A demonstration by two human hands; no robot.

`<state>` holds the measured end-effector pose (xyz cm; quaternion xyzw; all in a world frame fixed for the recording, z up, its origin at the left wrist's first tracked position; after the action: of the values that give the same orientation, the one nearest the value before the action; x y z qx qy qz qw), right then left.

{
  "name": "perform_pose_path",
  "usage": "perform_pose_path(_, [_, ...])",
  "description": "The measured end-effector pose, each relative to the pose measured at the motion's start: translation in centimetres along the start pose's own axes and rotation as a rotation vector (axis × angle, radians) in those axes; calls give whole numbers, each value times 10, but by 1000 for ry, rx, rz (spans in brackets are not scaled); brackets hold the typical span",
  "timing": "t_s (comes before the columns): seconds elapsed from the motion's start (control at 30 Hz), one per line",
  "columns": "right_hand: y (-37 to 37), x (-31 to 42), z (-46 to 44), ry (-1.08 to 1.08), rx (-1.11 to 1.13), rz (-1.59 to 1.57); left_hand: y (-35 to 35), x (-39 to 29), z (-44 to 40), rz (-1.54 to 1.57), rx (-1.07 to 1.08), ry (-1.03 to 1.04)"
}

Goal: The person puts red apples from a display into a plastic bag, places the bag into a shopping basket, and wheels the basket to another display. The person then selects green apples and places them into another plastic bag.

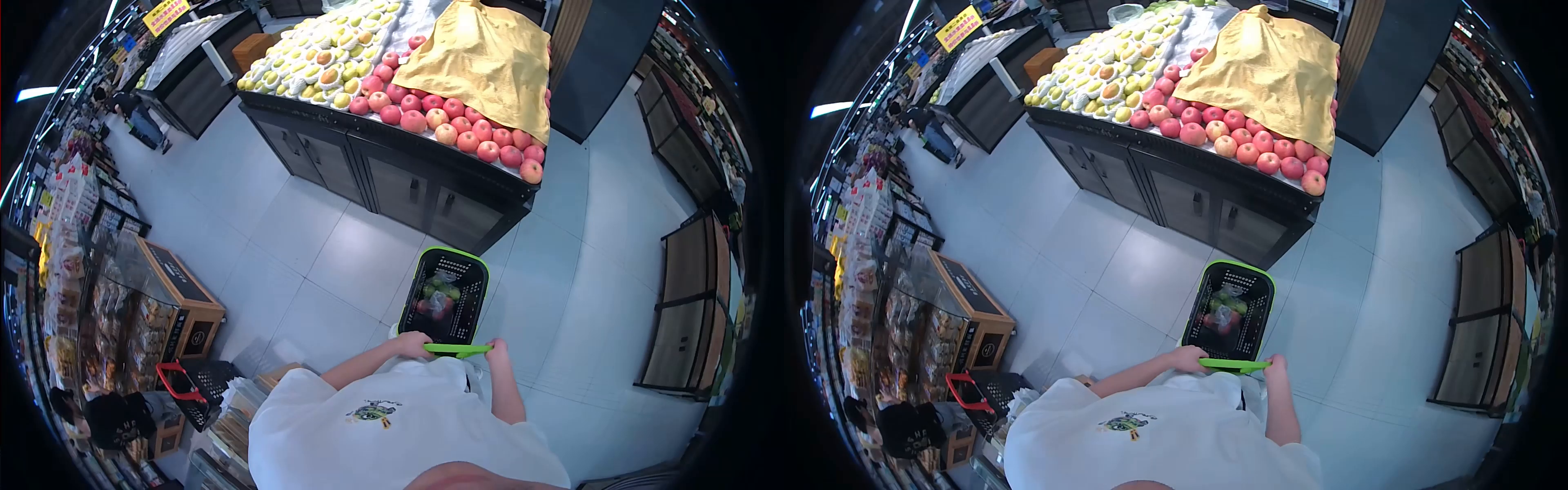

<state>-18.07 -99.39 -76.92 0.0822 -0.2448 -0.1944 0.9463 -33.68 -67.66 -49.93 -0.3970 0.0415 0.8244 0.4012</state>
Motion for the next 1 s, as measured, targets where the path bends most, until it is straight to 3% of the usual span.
perform_pose_path(0.2, [-28, 20, -82, 113, 131, 147, 11, -36, -14, 61, -165, -97])
perform_pose_path(0.3, [47, 98, 87, 124, 69, 273, 27, -66, -21, 65, -282, -110])
perform_pose_path(0.33, [49, 109, 95, 128, 71, 274, 35, -68, -29, 89, -298, -136])
perform_pose_path(0.5, [14, 110, -18, 106, 139, 362, 71, -104, -41, 236, -436, -233])
perform_pose_path(0.63, [31, 142, -28, 84, 141, 451, 85, -133, -51, 353, -469, -382])
perform_pose_path(1.0, [116, 238, -19, 37, 118, 598, 51, -162, -117, 550, -525, -153])
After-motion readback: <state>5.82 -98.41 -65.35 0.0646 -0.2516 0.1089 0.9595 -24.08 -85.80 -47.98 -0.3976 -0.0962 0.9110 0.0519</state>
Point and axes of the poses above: each hand's wrist, its own z-axis away from the middle knuckle, its own y-axis out of the palm, x = y × z, the point moved 8 cm from there along -z, towards the middle knuckle, and after that the axes turned 15 degrees about x, right-handed, at the moved point
